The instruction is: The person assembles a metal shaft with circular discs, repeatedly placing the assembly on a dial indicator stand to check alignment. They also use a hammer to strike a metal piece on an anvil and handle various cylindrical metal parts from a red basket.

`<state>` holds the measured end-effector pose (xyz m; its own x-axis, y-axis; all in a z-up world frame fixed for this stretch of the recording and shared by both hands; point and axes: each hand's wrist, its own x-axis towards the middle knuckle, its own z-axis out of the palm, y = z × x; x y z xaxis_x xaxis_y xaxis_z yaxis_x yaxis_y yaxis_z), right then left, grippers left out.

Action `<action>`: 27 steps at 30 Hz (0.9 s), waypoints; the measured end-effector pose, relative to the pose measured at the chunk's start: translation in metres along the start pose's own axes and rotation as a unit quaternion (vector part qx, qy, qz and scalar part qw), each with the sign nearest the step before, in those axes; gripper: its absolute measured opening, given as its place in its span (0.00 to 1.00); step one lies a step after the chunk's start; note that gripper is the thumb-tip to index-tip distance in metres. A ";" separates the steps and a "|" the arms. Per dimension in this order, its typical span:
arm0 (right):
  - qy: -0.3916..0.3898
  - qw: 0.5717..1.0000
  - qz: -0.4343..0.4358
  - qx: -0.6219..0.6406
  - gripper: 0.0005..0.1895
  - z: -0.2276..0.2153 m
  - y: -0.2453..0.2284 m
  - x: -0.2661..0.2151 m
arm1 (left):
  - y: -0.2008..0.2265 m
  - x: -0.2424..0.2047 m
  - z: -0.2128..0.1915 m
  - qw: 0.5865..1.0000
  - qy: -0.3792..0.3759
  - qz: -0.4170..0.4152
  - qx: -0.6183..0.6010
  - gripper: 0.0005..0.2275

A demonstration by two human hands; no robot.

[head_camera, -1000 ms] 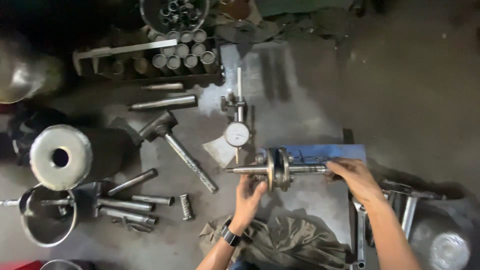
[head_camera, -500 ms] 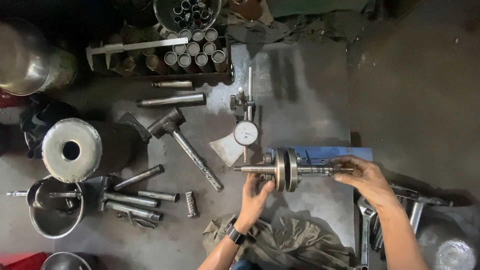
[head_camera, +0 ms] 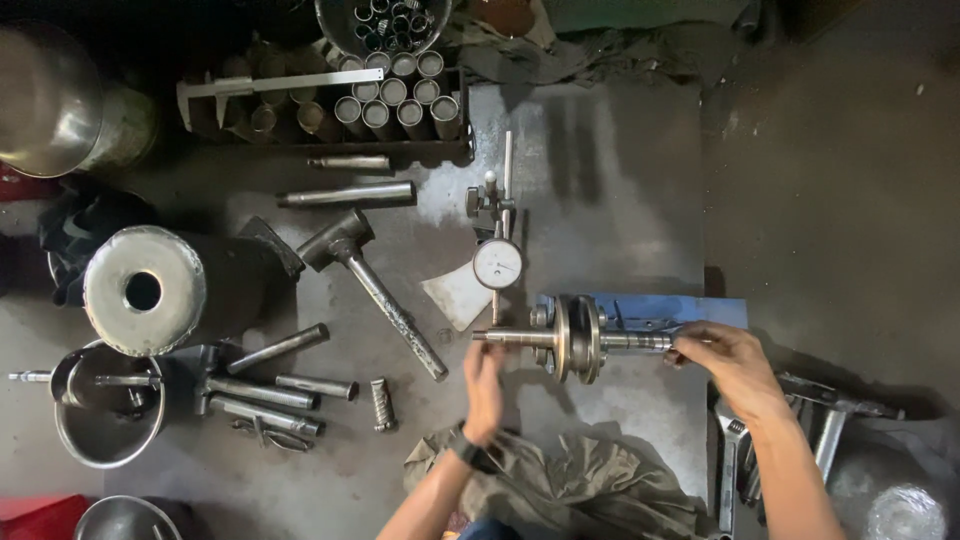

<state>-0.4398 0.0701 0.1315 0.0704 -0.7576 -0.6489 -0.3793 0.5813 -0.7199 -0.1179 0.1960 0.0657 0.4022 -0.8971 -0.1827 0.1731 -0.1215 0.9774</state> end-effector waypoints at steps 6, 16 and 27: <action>0.006 0.998 0.011 -0.054 0.19 0.003 -0.032 -0.015 | 0.021 0.141 -0.022 0.960 0.010 0.101 0.260 0.33; -0.050 0.986 -0.016 0.159 0.20 -0.009 0.019 0.009 | -0.028 0.240 -0.030 0.865 -0.171 0.139 0.451 0.42; -0.082 0.983 -0.041 0.158 0.29 -0.017 0.063 0.022 | -0.008 0.236 -0.007 0.890 -0.108 0.141 0.419 0.40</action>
<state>-0.4779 0.0848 0.0756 0.2469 -0.7624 -0.5982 -0.0632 0.6033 -0.7950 -0.0180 -0.0114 0.0142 0.1251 -0.9920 0.0182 -0.6753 -0.0717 0.7340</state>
